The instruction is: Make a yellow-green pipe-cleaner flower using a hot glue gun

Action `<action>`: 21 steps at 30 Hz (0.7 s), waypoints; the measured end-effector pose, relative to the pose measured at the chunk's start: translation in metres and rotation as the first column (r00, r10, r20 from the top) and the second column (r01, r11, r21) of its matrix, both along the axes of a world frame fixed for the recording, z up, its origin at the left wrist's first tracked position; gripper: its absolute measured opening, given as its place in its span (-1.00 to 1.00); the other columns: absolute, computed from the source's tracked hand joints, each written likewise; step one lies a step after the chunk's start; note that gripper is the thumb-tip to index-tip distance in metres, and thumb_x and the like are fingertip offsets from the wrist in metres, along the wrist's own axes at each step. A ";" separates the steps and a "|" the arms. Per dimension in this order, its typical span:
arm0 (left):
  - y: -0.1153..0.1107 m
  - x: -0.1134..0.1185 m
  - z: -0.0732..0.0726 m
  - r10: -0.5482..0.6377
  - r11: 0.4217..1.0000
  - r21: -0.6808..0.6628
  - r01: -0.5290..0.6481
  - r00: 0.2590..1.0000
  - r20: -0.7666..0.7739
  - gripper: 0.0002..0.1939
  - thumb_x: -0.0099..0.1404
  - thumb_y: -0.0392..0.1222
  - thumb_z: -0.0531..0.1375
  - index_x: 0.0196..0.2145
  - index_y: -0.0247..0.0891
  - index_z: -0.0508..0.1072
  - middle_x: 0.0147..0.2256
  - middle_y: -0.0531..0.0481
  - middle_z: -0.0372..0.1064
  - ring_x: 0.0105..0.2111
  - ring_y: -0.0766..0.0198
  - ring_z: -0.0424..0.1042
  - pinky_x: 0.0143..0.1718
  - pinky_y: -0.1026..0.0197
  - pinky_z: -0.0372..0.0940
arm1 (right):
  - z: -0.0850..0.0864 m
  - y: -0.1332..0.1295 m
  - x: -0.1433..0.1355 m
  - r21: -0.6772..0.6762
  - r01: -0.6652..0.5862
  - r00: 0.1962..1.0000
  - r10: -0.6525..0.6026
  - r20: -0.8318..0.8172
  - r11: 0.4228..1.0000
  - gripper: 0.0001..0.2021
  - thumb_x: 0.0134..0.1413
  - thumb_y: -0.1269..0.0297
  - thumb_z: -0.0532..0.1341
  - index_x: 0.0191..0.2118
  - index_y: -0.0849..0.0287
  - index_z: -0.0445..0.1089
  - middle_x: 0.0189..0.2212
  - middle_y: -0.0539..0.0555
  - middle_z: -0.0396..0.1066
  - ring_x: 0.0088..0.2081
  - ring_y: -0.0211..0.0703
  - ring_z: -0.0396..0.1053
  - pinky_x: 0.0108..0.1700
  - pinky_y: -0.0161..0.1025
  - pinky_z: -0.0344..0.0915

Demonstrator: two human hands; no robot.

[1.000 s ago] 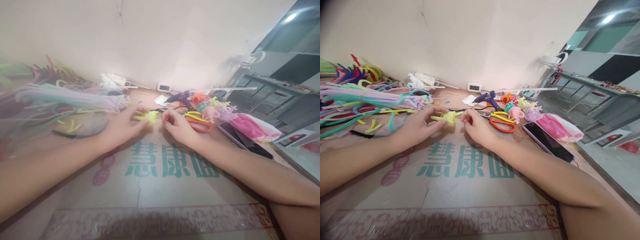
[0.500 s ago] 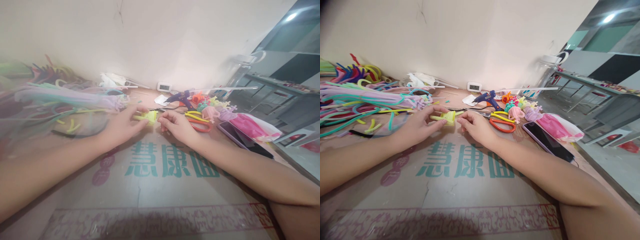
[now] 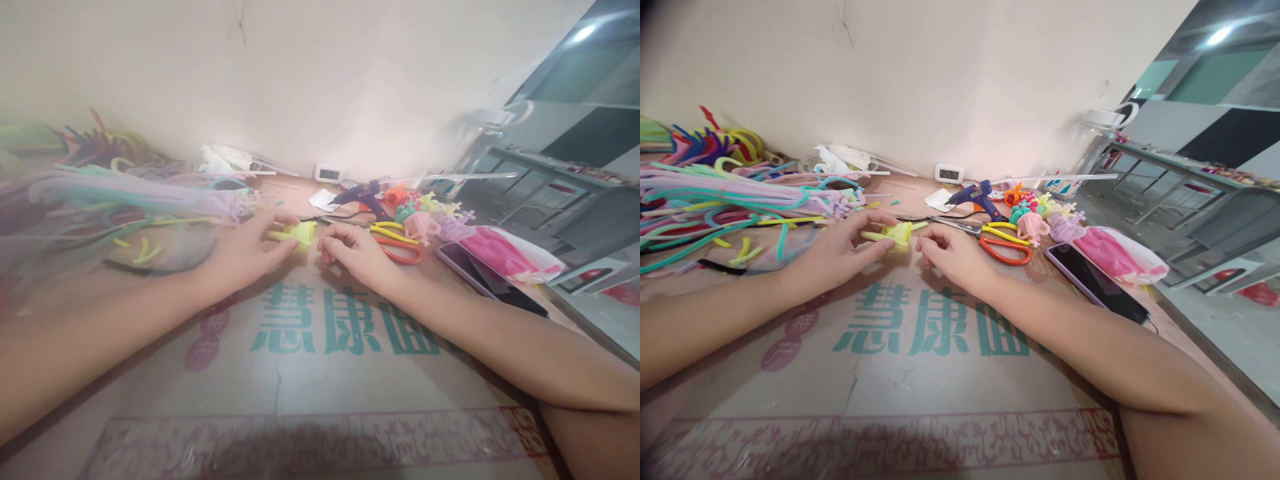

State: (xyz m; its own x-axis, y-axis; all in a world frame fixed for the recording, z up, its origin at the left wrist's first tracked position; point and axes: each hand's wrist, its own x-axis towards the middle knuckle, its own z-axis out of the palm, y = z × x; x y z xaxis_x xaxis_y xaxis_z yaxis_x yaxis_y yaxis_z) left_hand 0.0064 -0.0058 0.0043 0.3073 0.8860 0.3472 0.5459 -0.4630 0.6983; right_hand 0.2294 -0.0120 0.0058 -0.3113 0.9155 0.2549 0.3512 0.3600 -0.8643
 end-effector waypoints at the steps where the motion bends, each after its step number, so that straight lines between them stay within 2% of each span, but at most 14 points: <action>1: 0.000 0.000 0.000 0.000 1.000 0.002 0.000 1.000 -0.003 -0.58 0.34 0.09 0.19 0.05 -0.15 0.43 0.15 -0.06 0.43 0.03 0.01 0.49 0.09 -0.06 0.38 | 0.000 0.000 0.000 0.018 0.001 1.000 -0.001 0.005 1.000 -0.90 0.10 0.33 0.14 -0.41 0.14 0.35 -0.55 -0.10 0.34 -0.48 -0.28 0.30 -0.39 -0.31 0.21; 6: -0.001 0.000 0.003 0.006 1.000 -0.013 -0.006 1.000 -0.025 -0.59 0.33 0.08 0.19 0.05 -0.15 0.43 0.11 -0.05 0.45 -0.02 0.03 0.51 0.07 -0.05 0.37 | 0.002 0.000 0.002 0.073 -0.012 0.999 0.010 0.035 0.997 -0.91 -0.03 0.35 0.10 -0.50 0.13 0.28 -0.55 -0.10 0.28 -0.49 -0.28 0.24 -0.39 -0.28 0.14; 11: -0.001 0.001 0.003 -0.003 1.000 0.002 0.003 0.999 -0.035 -0.61 0.34 0.07 0.19 0.05 -0.14 0.43 0.13 -0.03 0.45 0.01 0.05 0.50 0.05 -0.01 0.36 | 0.002 0.001 0.004 0.095 -0.025 0.997 0.018 0.076 0.995 -0.90 -0.06 0.32 0.08 -0.50 0.14 0.29 -0.53 -0.07 0.28 -0.45 -0.25 0.23 -0.36 -0.26 0.13; 16: -0.001 0.001 0.003 0.007 1.000 0.017 -0.006 0.998 -0.060 -0.60 0.35 0.08 0.18 0.06 -0.13 0.44 0.11 -0.02 0.46 -0.06 0.08 0.51 0.02 0.01 0.38 | 0.000 0.004 0.005 0.100 -0.039 0.999 0.036 0.031 0.994 -0.89 -0.10 0.36 0.07 -0.56 0.14 0.26 -0.58 -0.07 0.25 -0.47 -0.26 0.20 -0.37 -0.26 0.12; 18: -0.001 0.000 0.002 0.012 1.000 0.016 -0.011 0.998 -0.066 -0.60 0.34 0.08 0.18 0.06 -0.13 0.44 0.10 -0.01 0.47 -0.08 0.09 0.52 0.03 0.00 0.38 | 0.000 0.004 0.004 0.062 -0.025 1.000 0.024 0.015 0.998 -0.90 -0.08 0.36 0.08 -0.52 0.14 0.30 -0.59 -0.09 0.23 -0.50 -0.27 0.18 -0.40 -0.27 0.10; 21: 0.000 0.000 0.002 0.002 1.000 0.018 -0.001 0.999 -0.048 -0.60 0.34 0.07 0.19 0.06 -0.12 0.43 0.12 -0.02 0.45 0.00 0.06 0.50 0.06 0.00 0.37 | -0.001 0.003 0.001 0.003 -0.016 1.000 0.016 -0.006 1.000 -0.91 0.07 0.30 0.15 -0.34 0.14 0.38 -0.57 -0.12 0.22 -0.52 -0.28 0.17 -0.42 -0.28 0.11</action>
